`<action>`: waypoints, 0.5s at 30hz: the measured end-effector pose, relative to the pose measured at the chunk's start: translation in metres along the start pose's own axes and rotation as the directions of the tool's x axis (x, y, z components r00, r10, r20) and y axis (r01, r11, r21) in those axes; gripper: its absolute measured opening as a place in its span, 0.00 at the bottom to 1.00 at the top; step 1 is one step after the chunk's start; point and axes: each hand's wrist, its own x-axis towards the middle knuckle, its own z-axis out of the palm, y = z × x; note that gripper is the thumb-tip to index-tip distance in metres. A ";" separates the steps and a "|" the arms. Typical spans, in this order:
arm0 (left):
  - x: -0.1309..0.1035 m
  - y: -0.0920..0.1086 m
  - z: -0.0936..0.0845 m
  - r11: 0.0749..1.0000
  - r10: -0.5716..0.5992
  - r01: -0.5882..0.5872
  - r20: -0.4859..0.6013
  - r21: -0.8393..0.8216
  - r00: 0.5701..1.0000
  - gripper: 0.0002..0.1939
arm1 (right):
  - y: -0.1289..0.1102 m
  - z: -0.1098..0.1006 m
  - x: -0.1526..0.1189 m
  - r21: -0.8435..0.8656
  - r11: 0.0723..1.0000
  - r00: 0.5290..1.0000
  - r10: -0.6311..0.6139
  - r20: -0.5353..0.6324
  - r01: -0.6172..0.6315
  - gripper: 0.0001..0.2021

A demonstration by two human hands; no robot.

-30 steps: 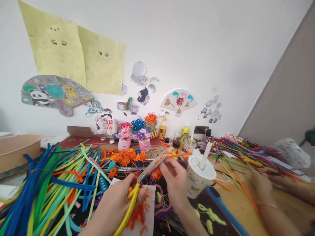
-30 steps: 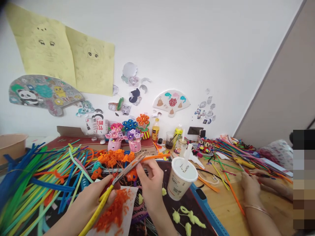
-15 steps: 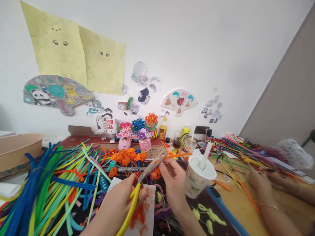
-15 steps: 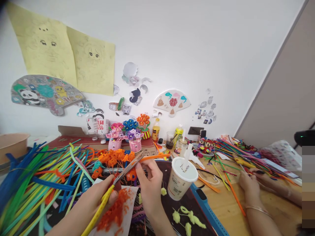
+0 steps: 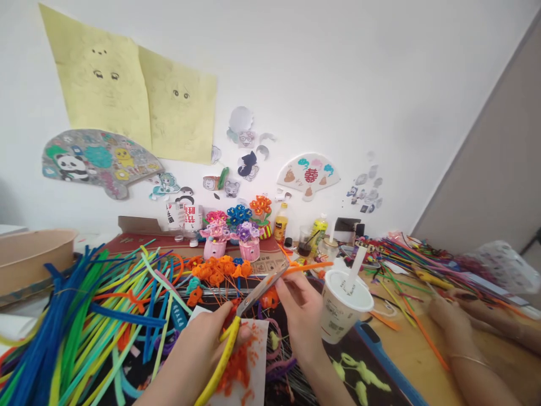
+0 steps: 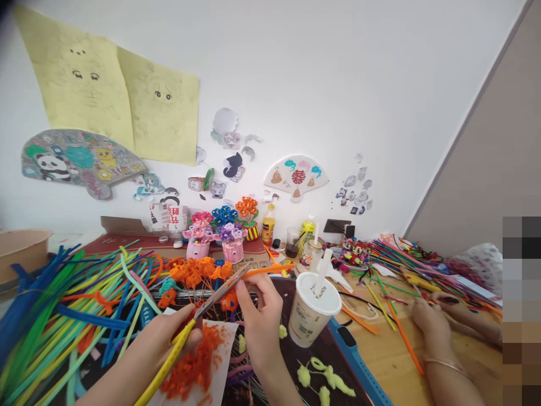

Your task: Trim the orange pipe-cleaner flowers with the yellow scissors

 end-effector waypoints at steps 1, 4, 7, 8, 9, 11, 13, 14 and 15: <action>0.000 0.000 -0.001 1.000 -0.011 0.011 0.000 0.009 1.000 0.17 | 0.000 -0.001 0.000 -0.014 1.000 1.000 -0.005 0.002 0.005 0.08; 0.001 0.000 -0.005 0.998 -0.044 0.045 -0.010 0.037 0.999 0.16 | -0.002 -0.002 0.000 -0.062 0.998 1.000 -0.013 0.019 0.014 0.08; 0.000 -0.001 -0.007 0.997 -0.056 0.057 -0.018 0.058 0.998 0.15 | -0.002 -0.004 0.001 -0.113 0.993 0.999 -0.023 0.040 0.028 0.09; -0.001 -0.001 -0.007 0.996 -0.056 0.057 -0.018 0.062 0.998 0.15 | -0.002 -0.004 0.001 -0.126 0.991 0.999 -0.033 0.043 0.038 0.09; -0.001 -0.001 -0.007 0.996 -0.056 0.057 -0.016 0.066 0.998 0.15 | -0.001 -0.004 0.002 -0.138 0.989 0.998 -0.043 0.046 0.049 0.10; -0.002 -0.001 -0.007 0.996 -0.057 0.058 -0.016 0.072 0.998 0.15 | -0.001 -0.005 0.002 -0.161 0.984 0.997 -0.063 0.051 0.071 0.11; -0.002 0.000 -0.007 0.995 -0.060 0.062 -0.019 0.078 0.998 0.14 | -0.001 -0.006 0.003 -0.182 0.979 0.995 -0.081 0.053 0.089 0.12; -0.002 0.001 -0.007 0.995 -0.062 0.064 -0.023 0.082 0.998 0.14 | -0.001 -0.006 0.003 -0.189 0.977 0.995 -0.088 0.052 0.097 0.12; -0.002 0.001 -0.007 0.994 -0.065 0.067 -0.028 0.084 0.997 0.14 | -0.001 -0.007 0.003 -0.193 0.976 0.994 -0.096 0.048 0.103 0.12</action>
